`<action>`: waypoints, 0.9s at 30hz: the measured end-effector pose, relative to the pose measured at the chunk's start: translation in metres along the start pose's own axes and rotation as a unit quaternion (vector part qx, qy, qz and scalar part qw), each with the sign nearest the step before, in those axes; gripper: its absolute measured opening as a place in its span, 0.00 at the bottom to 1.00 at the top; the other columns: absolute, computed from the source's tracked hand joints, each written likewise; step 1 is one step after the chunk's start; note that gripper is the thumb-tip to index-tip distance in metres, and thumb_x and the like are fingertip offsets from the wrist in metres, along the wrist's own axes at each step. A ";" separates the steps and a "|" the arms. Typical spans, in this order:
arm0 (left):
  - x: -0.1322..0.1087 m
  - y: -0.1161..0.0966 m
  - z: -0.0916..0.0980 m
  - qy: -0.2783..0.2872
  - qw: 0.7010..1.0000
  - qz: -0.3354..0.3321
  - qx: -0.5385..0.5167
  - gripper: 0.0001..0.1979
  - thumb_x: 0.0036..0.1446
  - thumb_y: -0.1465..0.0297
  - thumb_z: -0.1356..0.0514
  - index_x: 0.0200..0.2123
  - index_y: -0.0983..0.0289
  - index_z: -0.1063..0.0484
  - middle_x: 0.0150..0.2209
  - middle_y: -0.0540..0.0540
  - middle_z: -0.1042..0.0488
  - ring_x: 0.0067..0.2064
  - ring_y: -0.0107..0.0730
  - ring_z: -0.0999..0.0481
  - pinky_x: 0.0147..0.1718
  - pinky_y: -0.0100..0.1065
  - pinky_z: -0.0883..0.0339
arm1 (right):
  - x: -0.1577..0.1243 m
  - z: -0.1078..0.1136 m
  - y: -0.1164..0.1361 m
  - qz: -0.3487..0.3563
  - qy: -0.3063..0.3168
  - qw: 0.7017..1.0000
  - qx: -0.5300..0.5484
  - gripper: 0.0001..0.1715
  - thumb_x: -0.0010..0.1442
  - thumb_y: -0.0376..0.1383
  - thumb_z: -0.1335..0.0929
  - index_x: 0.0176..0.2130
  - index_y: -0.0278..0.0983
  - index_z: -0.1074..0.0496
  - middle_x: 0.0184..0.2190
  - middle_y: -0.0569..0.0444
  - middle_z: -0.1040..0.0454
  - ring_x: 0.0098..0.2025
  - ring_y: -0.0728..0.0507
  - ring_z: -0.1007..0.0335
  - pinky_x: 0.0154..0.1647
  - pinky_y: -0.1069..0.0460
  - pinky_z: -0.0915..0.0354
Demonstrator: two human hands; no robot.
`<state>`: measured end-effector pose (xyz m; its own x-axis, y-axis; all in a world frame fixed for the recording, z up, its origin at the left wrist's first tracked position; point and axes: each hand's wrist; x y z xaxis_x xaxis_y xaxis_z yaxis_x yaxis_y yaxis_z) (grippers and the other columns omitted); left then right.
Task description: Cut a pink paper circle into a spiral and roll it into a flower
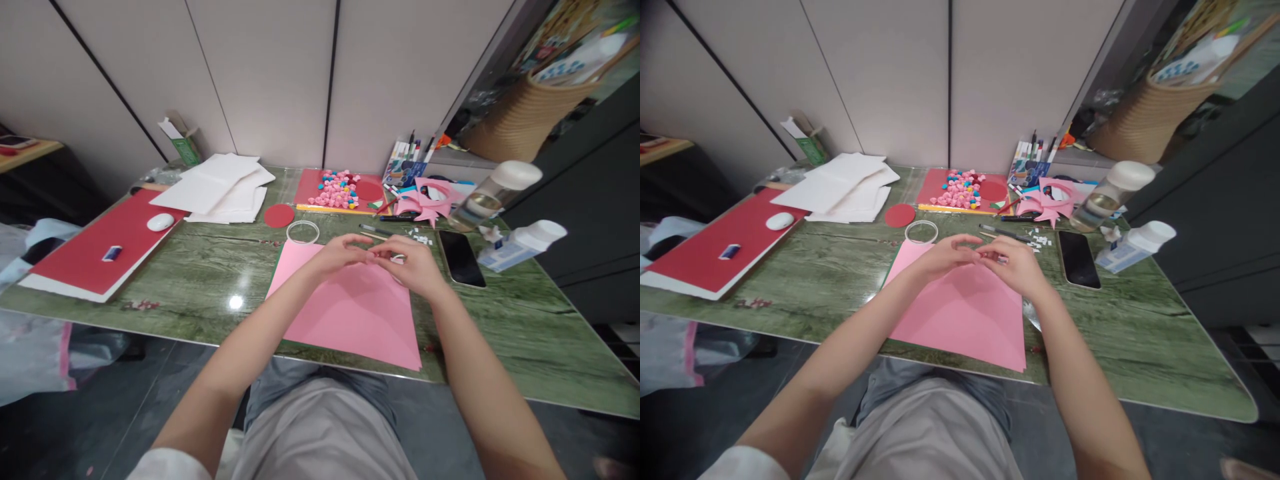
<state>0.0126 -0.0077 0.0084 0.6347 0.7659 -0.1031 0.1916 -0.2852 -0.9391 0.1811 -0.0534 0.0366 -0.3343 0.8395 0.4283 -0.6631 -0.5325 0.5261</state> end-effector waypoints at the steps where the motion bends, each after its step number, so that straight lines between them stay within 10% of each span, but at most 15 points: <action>1: 0.001 0.002 -0.002 -0.017 0.999 0.010 -0.026 0.21 0.39 0.73 0.37 0.40 0.65 0.34 0.28 0.52 0.28 0.31 0.23 0.29 0.39 0.33 0.41 | 0.000 -0.001 -0.001 0.000 -0.013 1.000 -0.005 0.11 0.54 0.40 0.36 0.34 0.39 0.27 0.26 0.53 0.31 0.29 0.47 0.36 0.30 0.52 0.40; 10: 0.003 0.006 -0.008 -0.054 0.989 0.051 -0.130 0.22 0.37 0.73 0.35 0.40 0.62 0.33 0.30 0.49 0.29 0.32 0.19 0.30 0.41 0.31 0.43 | -0.001 -0.006 -0.001 -0.015 -0.067 0.998 -0.011 0.09 0.52 0.38 0.35 0.34 0.39 0.28 0.25 0.54 0.34 0.29 0.47 0.37 0.31 0.52 0.40; 27: -0.010 -0.011 0.009 0.120 0.967 0.046 0.220 0.24 0.36 0.71 0.35 0.42 0.66 0.33 0.28 0.54 0.27 0.29 0.27 0.29 0.31 0.30 0.40 | -0.002 0.001 -0.001 0.001 0.182 0.982 0.050 0.08 0.49 0.38 0.32 0.31 0.39 0.26 0.26 0.54 0.31 0.29 0.48 0.36 0.30 0.54 0.41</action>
<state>-0.0025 -0.0068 0.0166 0.7999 0.5775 -0.1631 -0.1772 -0.0323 -0.9836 0.1832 -0.0546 0.0365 -0.5656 0.8113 0.1480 -0.5985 -0.5272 0.6032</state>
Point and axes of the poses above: each hand's wrist, its own x-axis towards the middle knuckle, its own z-axis out of the back of the hand, y = z × x
